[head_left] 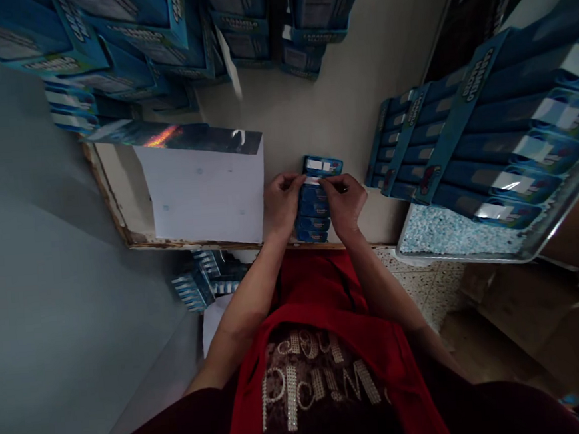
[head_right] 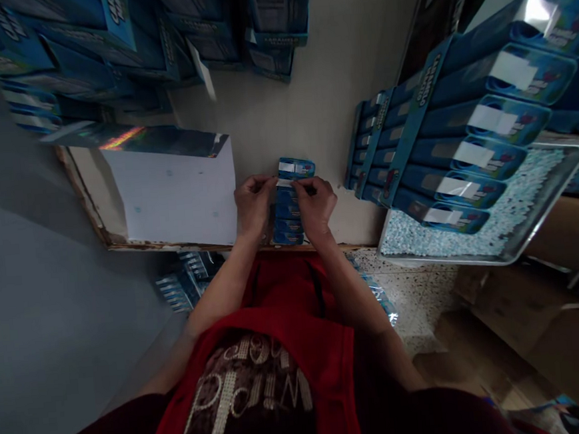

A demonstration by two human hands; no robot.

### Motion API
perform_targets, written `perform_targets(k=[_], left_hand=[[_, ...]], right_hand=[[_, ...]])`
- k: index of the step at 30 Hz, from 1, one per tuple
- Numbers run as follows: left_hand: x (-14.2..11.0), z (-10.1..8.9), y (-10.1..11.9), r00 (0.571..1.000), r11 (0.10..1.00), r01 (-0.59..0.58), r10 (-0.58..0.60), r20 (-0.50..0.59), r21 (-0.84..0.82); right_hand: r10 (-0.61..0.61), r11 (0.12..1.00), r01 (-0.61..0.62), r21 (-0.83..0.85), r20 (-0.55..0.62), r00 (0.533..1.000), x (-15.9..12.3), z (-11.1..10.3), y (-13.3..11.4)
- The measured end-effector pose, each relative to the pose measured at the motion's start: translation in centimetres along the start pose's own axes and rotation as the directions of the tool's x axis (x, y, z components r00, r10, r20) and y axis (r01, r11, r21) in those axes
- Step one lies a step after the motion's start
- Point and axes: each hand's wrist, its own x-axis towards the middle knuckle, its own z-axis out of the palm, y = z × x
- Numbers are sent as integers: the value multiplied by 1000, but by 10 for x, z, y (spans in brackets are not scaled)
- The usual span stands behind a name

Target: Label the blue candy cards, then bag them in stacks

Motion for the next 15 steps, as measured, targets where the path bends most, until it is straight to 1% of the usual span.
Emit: perform_targets(k=[3, 5, 7, 9, 10, 12, 13, 15], left_hand=[[4, 5, -7, 998, 993, 56, -56, 4, -102], [5, 10, -15, 988, 960, 153, -147, 43, -235], [5, 16, -23, 956, 874, 293, -277, 98, -388], [8, 21, -31, 917, 786, 387, -380, 118, -482], [10, 24, -34, 905, 762, 408, -411, 112, -502], [16, 27, -36, 898, 770, 412, -433, 75, -487], [17, 28, -36, 904, 799, 399, -426, 44, -450], [14, 26, -32, 924, 883, 350, -381, -43, -312]], right_hand=[[-18, 999, 19, -41, 14, 1000, 2, 0, -1], [-38, 998, 39, -58, 20, 999, 4, -1, -3], [-46, 998, 46, -45, -6, 999, 5, -3, -4], [-33, 998, 30, -54, -67, 997, 8, -2, -2], [-18, 997, 10, -76, -104, 994, 10, -1, 1], [27, 993, -41, -111, -126, 992, 14, -1, 8], [50, 993, -60, -104, -101, 994, 16, -2, 12], [28, 997, -25, -72, 37, 999, 21, -13, 18]])
